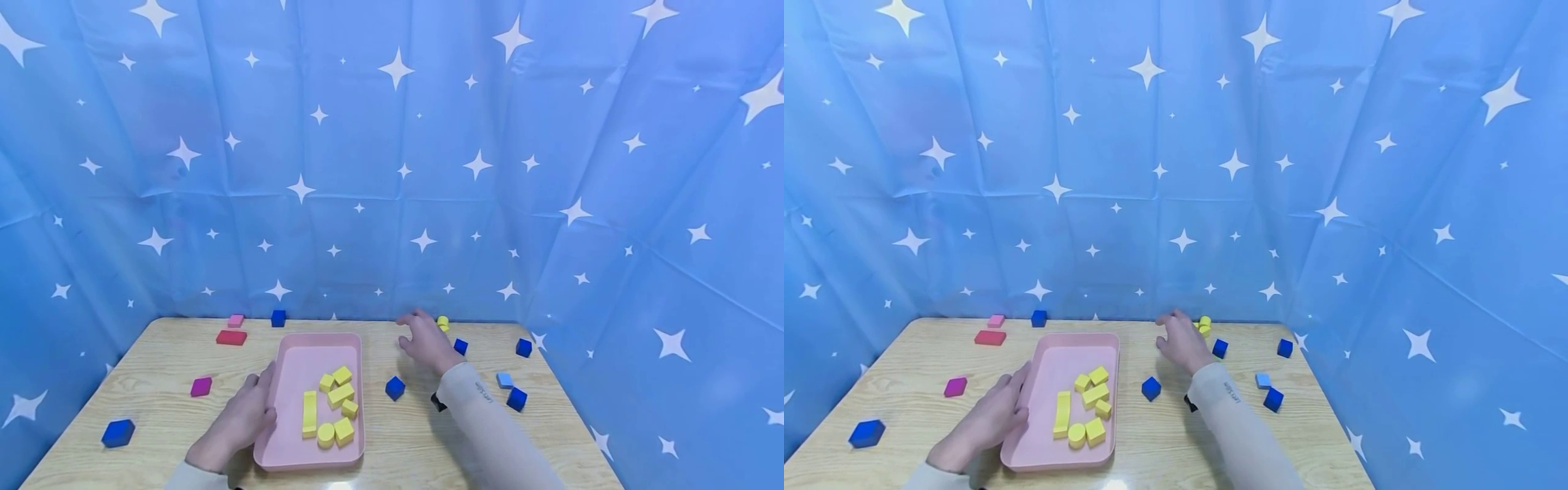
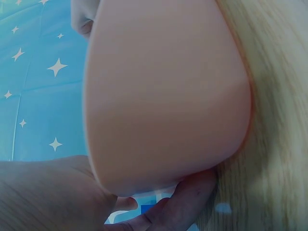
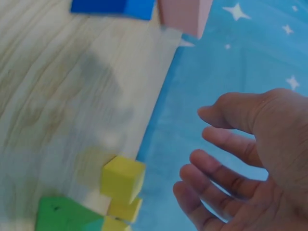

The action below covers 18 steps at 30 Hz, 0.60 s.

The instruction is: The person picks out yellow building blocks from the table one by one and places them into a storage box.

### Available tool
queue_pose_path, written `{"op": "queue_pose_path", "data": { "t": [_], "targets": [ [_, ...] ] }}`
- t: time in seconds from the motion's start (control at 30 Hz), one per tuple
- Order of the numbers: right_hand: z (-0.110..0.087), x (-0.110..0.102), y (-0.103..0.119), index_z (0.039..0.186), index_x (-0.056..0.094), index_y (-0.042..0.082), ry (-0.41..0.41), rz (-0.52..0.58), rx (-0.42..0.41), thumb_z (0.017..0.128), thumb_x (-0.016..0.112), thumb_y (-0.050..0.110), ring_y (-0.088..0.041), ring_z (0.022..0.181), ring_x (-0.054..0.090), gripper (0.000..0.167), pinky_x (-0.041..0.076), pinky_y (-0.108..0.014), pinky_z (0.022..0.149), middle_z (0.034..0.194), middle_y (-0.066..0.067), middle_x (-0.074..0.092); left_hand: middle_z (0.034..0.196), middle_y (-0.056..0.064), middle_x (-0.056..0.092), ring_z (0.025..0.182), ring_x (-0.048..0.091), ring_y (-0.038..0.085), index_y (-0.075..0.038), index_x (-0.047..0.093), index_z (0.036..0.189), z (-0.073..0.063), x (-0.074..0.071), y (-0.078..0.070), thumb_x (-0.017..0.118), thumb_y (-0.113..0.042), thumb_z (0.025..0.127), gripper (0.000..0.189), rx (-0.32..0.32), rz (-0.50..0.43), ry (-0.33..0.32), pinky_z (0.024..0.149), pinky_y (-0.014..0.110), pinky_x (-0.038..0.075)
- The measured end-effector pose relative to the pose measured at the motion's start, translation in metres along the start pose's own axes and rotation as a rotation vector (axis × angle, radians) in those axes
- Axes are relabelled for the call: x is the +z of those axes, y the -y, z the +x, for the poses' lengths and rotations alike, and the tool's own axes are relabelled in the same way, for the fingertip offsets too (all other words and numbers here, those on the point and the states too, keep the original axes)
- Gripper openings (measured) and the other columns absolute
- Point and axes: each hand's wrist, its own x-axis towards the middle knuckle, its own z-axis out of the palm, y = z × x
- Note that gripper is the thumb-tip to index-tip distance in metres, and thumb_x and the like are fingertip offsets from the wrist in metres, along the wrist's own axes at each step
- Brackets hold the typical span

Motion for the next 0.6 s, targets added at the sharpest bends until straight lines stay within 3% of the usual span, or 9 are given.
{"op": "queue_pose_path", "data": {
  "t": [0.1,0.33,0.6],
  "targets": [
    [0.001,0.001,-0.007,0.149,0.076,0.005,0.007,-0.003,0.044,0.111,0.078,0.014,-0.044,0.152,0.064,0.04,0.064,-0.062,0.119,0.162,-0.021,0.066,0.161,0.047,0.051,0.133,0.072,0.053,0.012,0.027,0.179,0.0,0.0,0.0,0.075,0.0,0.102,0.091,0.0,-0.001,0.0,0.115,0.073,0.062],
    [0.002,0.008,-0.02,0.149,0.076,0.001,0.014,-0.007,0.103,0.111,0.078,0.015,-0.05,0.164,0.051,0.04,0.053,-0.069,0.131,0.172,-0.028,0.056,0.159,0.046,0.053,0.127,0.074,0.047,0.012,0.028,0.178,0.0,0.001,0.0,0.076,0.0,0.102,0.091,-0.008,0.003,-0.006,0.114,0.071,0.063],
    [0.003,0.013,-0.034,0.152,0.073,-0.001,0.053,-0.019,0.143,0.11,0.077,0.013,-0.053,0.164,0.051,0.044,0.056,-0.068,0.128,0.176,-0.03,0.052,0.161,0.045,0.052,0.126,0.074,0.046,0.011,0.028,0.179,0.0,0.001,0.0,0.076,-0.001,0.103,0.091,-0.019,0.005,-0.002,0.114,0.071,0.064]
  ]
}}
